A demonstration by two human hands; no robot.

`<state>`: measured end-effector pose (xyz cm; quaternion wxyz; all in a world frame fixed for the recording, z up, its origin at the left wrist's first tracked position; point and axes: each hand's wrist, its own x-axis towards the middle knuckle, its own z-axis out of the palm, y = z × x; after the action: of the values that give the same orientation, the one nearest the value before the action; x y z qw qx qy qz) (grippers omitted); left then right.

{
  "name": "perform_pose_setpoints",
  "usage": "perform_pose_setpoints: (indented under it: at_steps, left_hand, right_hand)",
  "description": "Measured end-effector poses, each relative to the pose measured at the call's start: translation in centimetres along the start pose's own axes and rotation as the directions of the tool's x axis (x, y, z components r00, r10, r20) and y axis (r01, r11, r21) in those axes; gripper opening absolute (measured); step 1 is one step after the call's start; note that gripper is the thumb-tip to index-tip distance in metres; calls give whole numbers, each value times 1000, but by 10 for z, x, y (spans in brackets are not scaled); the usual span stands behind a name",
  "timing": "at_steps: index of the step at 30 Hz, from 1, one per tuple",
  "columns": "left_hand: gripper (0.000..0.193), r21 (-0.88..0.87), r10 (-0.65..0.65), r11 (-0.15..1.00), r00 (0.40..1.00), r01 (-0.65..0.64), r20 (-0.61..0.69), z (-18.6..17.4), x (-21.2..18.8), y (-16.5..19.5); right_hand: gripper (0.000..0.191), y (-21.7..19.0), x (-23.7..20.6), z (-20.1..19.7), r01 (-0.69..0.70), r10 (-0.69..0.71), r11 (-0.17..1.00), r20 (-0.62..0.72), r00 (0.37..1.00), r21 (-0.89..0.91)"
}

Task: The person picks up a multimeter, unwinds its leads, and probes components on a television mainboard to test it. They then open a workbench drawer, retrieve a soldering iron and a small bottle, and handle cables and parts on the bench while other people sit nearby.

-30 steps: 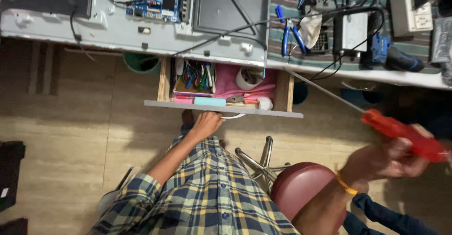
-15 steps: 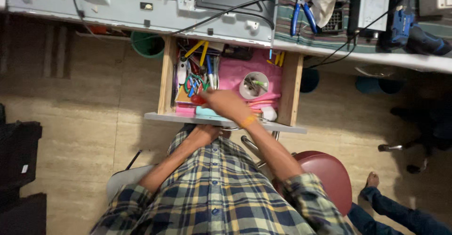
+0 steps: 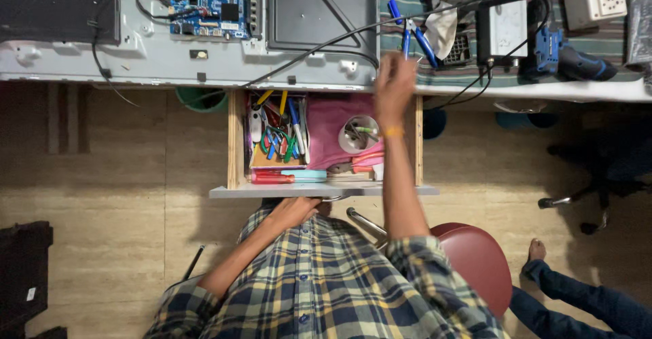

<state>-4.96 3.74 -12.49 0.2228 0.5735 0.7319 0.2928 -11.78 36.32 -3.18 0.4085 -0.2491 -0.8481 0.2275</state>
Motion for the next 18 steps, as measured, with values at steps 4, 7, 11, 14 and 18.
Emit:
perform_pose_setpoints:
  at_steps: [4, 7, 11, 14, 18]
  left_hand:
    - [29, -59, -192, 975, 944, 215, 267, -16, 9, 0]
    - [34, -111, -133, 981, 972, 157, 195, -18, 11, -5]
    - [40, -83, -89, 991, 986, 101, 140, -5, 12, -13]
    - [39, 108, -110, 991, 955, 83, 275, 10, 17, -10]
    - [44, 153, -160, 984, 838, 93, 522, 14, 20, 2]
  right_hand:
    - [34, 35, 64, -9, -36, 97, 925, 144, 985, -377]
    - [26, 36, 74, -26, -100, 192, 942, 270, 943, -321]
    - [26, 2, 27, -104, -332, 285, 943, 491, 823, 9]
    - [26, -28, -20, -131, -540, 206, 811, 755, 623, 224]
    - [23, -53, -86, -53, -625, 169, 778, 935, 311, 67]
